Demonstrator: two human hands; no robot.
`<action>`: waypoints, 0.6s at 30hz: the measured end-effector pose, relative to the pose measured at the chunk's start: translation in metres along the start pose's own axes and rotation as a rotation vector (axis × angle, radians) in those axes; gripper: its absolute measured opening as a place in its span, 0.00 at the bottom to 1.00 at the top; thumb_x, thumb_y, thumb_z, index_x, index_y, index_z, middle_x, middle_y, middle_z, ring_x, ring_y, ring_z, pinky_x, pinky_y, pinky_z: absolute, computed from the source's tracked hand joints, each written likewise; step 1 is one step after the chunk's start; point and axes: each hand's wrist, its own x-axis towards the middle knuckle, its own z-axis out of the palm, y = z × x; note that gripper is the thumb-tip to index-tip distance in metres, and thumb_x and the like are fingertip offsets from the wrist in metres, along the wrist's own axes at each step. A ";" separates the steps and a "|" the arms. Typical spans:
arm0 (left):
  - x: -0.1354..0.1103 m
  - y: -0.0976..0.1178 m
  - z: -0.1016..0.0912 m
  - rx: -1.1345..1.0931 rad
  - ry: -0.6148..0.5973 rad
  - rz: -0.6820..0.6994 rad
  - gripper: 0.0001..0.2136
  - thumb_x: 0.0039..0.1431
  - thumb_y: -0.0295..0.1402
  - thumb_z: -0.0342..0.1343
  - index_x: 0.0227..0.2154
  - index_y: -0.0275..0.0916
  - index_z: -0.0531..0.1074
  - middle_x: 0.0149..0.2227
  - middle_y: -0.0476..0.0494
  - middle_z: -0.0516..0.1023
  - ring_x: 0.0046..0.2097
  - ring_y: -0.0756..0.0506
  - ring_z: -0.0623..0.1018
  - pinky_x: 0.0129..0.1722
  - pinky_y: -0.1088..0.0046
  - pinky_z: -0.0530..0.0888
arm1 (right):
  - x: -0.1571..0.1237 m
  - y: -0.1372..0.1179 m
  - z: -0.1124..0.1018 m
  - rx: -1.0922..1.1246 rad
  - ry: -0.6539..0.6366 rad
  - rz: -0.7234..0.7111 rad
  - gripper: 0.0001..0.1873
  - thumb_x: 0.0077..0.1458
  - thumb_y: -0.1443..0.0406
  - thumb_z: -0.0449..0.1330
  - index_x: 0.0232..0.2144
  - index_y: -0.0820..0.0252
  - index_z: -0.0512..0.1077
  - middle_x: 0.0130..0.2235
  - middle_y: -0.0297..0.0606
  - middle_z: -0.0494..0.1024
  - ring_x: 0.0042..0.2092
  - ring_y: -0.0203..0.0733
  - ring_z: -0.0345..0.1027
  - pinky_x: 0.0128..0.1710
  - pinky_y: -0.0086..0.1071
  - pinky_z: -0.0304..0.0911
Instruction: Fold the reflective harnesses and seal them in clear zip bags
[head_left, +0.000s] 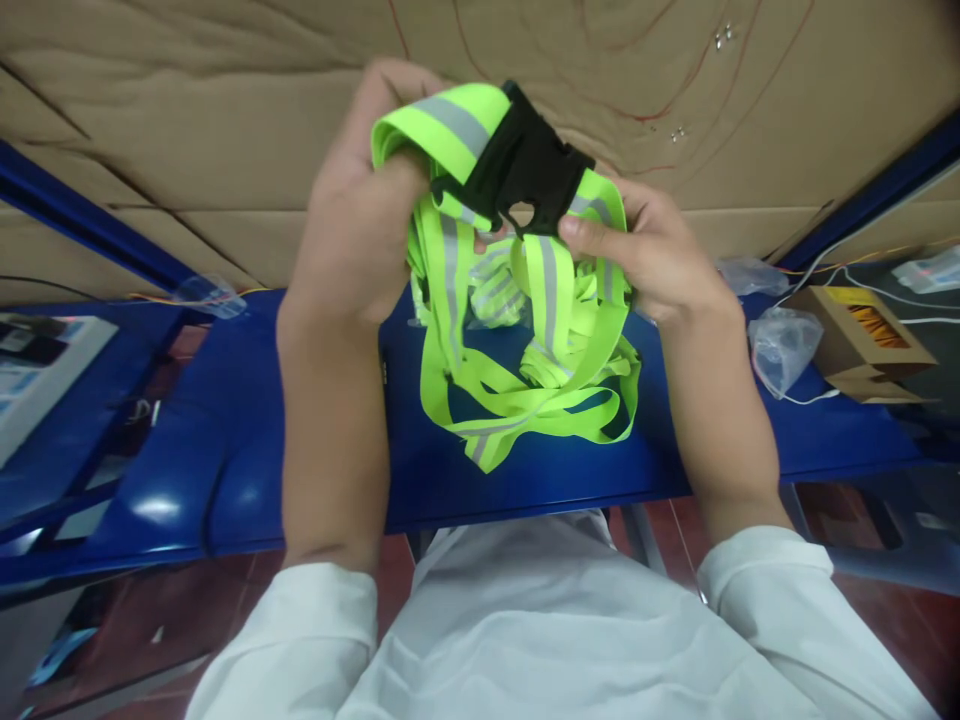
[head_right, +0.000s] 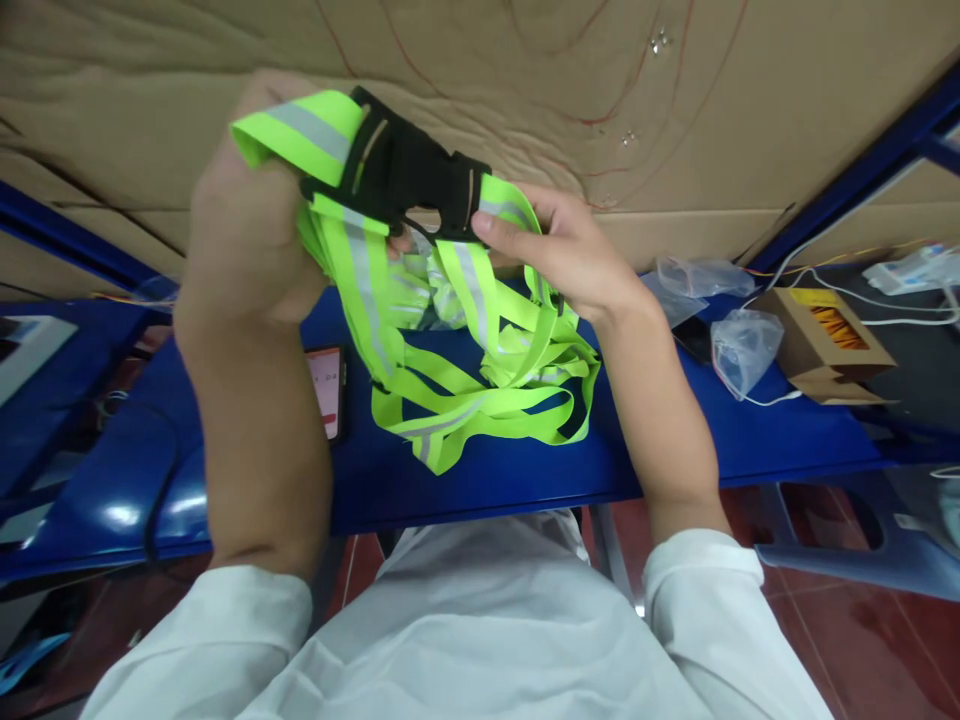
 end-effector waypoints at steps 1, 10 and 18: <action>-0.003 0.001 0.002 -0.085 0.004 -0.046 0.24 0.59 0.60 0.70 0.45 0.52 0.70 0.38 0.51 0.76 0.34 0.46 0.70 0.32 0.64 0.73 | 0.001 0.001 -0.002 -0.005 -0.003 0.009 0.18 0.57 0.51 0.81 0.38 0.52 0.80 0.44 0.34 0.86 0.48 0.47 0.83 0.53 0.40 0.81; -0.018 0.015 -0.014 -0.008 -0.434 -0.313 0.42 0.45 0.44 0.86 0.63 0.45 0.77 0.57 0.47 0.86 0.68 0.25 0.75 0.74 0.45 0.69 | 0.026 0.027 -0.023 -0.330 0.207 -0.154 0.16 0.71 0.52 0.72 0.34 0.52 0.79 0.30 0.32 0.76 0.35 0.40 0.71 0.36 0.32 0.72; -0.026 0.032 -0.002 0.033 -0.154 -0.294 0.25 0.54 0.53 0.83 0.44 0.46 0.79 0.45 0.46 0.86 0.48 0.37 0.82 0.49 0.60 0.79 | 0.020 0.017 -0.012 -0.494 0.370 -0.348 0.16 0.69 0.44 0.70 0.42 0.46 0.79 0.42 0.35 0.84 0.53 0.52 0.74 0.62 0.45 0.71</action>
